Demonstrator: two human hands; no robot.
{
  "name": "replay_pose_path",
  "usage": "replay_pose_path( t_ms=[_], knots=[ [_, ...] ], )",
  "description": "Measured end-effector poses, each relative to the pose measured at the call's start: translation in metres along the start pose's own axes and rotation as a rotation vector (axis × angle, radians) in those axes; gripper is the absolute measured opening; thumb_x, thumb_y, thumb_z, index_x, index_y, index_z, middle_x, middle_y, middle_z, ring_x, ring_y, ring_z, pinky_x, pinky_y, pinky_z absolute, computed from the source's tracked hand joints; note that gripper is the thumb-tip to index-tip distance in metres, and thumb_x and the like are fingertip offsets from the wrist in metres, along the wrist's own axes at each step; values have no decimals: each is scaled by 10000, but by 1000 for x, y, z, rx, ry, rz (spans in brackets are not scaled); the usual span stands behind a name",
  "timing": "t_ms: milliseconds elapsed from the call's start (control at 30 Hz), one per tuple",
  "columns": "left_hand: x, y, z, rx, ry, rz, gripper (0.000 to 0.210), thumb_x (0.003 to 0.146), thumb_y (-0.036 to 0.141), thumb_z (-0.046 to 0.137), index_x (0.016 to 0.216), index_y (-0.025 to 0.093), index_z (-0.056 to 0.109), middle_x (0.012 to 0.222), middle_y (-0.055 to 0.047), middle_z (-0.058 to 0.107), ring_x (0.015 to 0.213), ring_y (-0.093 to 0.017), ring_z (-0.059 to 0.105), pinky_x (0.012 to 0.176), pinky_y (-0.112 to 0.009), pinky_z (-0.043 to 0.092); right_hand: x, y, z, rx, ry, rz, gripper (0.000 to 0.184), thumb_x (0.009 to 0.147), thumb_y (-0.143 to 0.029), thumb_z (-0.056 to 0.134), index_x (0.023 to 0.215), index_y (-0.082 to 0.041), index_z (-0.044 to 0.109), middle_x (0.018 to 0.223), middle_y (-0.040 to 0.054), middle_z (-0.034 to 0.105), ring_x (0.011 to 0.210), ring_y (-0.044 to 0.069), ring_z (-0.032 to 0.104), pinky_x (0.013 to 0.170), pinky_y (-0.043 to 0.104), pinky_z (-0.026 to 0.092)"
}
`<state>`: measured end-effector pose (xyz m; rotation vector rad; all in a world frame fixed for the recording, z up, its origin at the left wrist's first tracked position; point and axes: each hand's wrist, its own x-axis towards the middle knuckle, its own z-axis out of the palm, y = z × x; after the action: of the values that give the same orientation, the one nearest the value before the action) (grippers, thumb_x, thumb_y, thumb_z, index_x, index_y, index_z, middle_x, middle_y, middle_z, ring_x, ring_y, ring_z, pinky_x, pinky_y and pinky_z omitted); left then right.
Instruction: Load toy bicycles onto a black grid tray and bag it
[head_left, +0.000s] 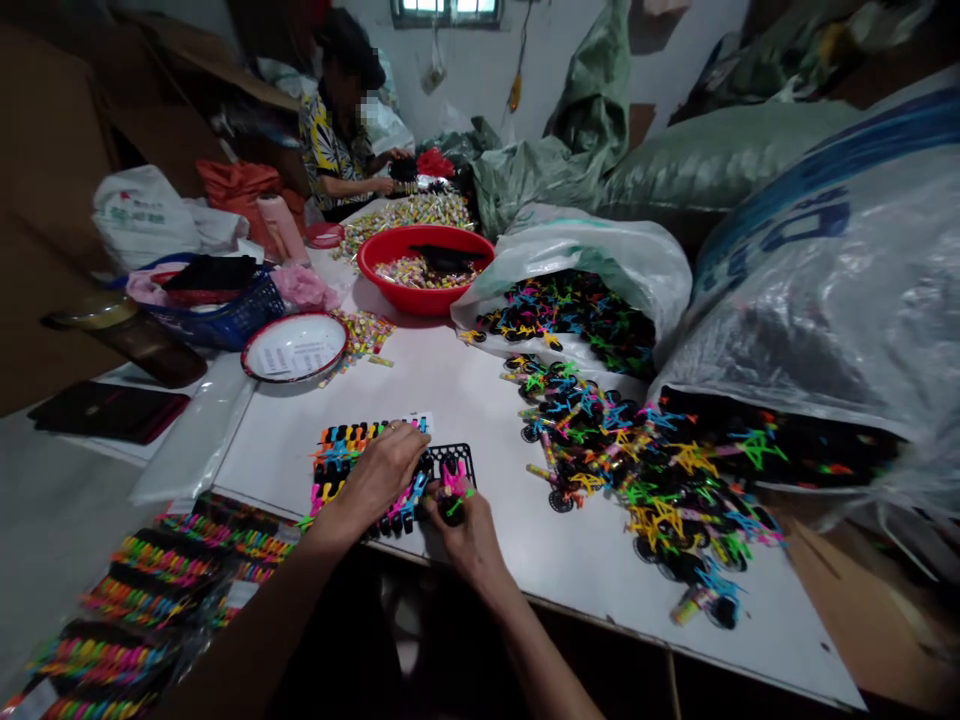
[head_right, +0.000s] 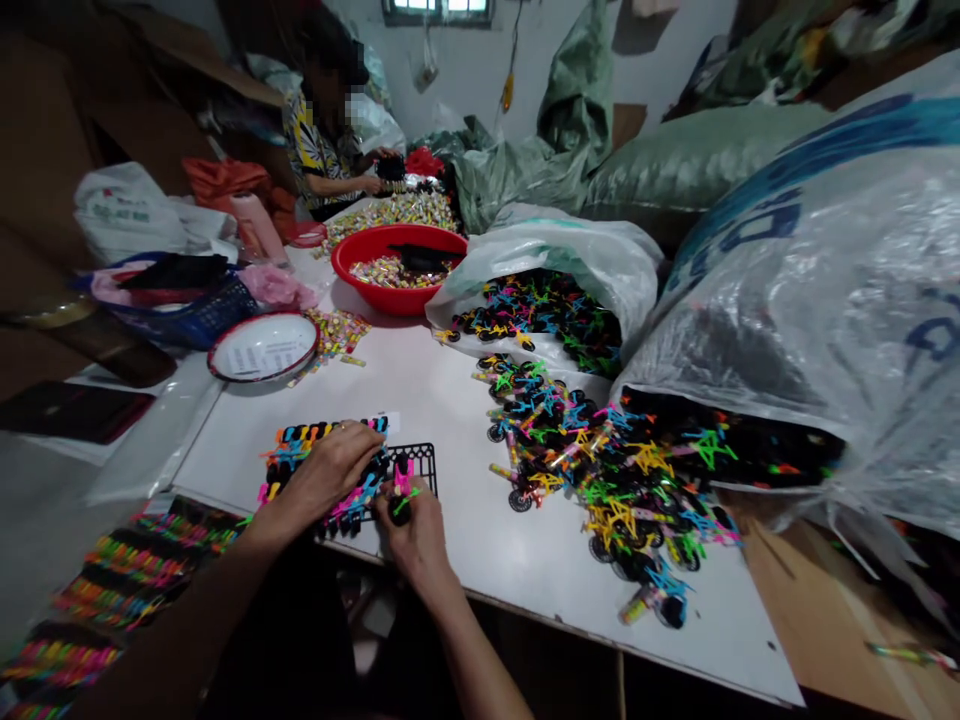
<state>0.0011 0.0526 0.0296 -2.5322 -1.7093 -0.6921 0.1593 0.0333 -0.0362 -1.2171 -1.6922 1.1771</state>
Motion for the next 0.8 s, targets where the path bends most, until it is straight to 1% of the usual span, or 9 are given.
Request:
replay_pose_path(
  t_ms=[67, 133, 200, 267, 400, 467, 533, 667, 800],
  knots=[
    [-2, 4, -6, 27, 9, 6, 248, 877, 45, 413, 983, 144, 614, 902, -81, 637, 880, -205, 580, 808, -372, 510, -2, 4, 10, -127, 39, -92, 101, 776, -193, 484, 793, -185, 584, 804, 56, 590, 732, 182, 551, 661, 286, 454],
    [-11, 13, -14, 46, 49, 11, 271, 869, 46, 416, 1045, 137, 602, 974, -100, 638, 959, -225, 570, 873, -407, 488, -4, 8, 14, -213, 58, -151, 168, 757, -123, 441, 836, -187, 575, 841, 65, 571, 766, 190, 543, 670, 291, 455],
    [-24, 24, -20, 34, 78, 25, 241, 882, 99, 442, 1065, 139, 594, 976, -96, 649, 964, -234, 575, 875, -412, 479, -6, 9, 12, -260, 28, -182, 234, 737, -80, 427, 882, -199, 567, 872, 59, 557, 778, 187, 542, 667, 282, 457],
    [-37, 37, -21, 0, 66, 30, 204, 890, 178, 481, 1060, 158, 591, 943, -77, 667, 910, -235, 593, 824, -398, 489, -9, 9, 6, -294, -25, -211, 246, 728, -65, 430, 881, -208, 560, 874, 49, 545, 754, 180, 543, 651, 273, 458],
    [-50, 51, -6, -19, 15, 1, 204, 858, 242, 559, 1051, 183, 591, 946, -65, 686, 868, -248, 611, 786, -414, 497, -13, 7, -4, -326, -90, -251, 279, 704, -62, 473, 929, -208, 549, 914, 50, 549, 784, 190, 563, 678, 283, 471],
    [-51, 51, 5, -14, 17, 0, 175, 849, 237, 579, 1016, 188, 600, 895, -54, 686, 835, -246, 612, 753, -405, 503, -13, 8, -5, -321, -88, -261, 290, 682, -55, 483, 921, -207, 542, 900, 45, 544, 783, 190, 562, 673, 278, 470],
    [-52, 49, 13, -34, 38, 13, 142, 863, 218, 560, 996, 196, 606, 861, -38, 682, 831, -233, 607, 757, -388, 503, -11, 10, -5, -314, -92, -281, 249, 692, -55, 468, 879, -204, 538, 855, 37, 528, 737, 177, 548, 643, 267, 461],
    [-52, 47, 14, -14, 123, 26, 192, 917, 175, 445, 1023, 179, 605, 893, -56, 675, 869, -210, 593, 798, -357, 486, -6, 12, -3, -391, -122, -282, 176, 793, -111, 442, 908, -192, 547, 871, 54, 530, 727, 173, 532, 642, 265, 449],
    [-53, 46, 11, 67, 164, 34, 252, 945, 206, 373, 1007, 174, 615, 885, -67, 678, 859, -221, 600, 795, -376, 470, -4, 6, 4, -538, -194, -204, 126, 865, -157, 443, 877, -200, 561, 863, 46, 547, 707, 161, 526, 605, 249, 414]
  ],
)
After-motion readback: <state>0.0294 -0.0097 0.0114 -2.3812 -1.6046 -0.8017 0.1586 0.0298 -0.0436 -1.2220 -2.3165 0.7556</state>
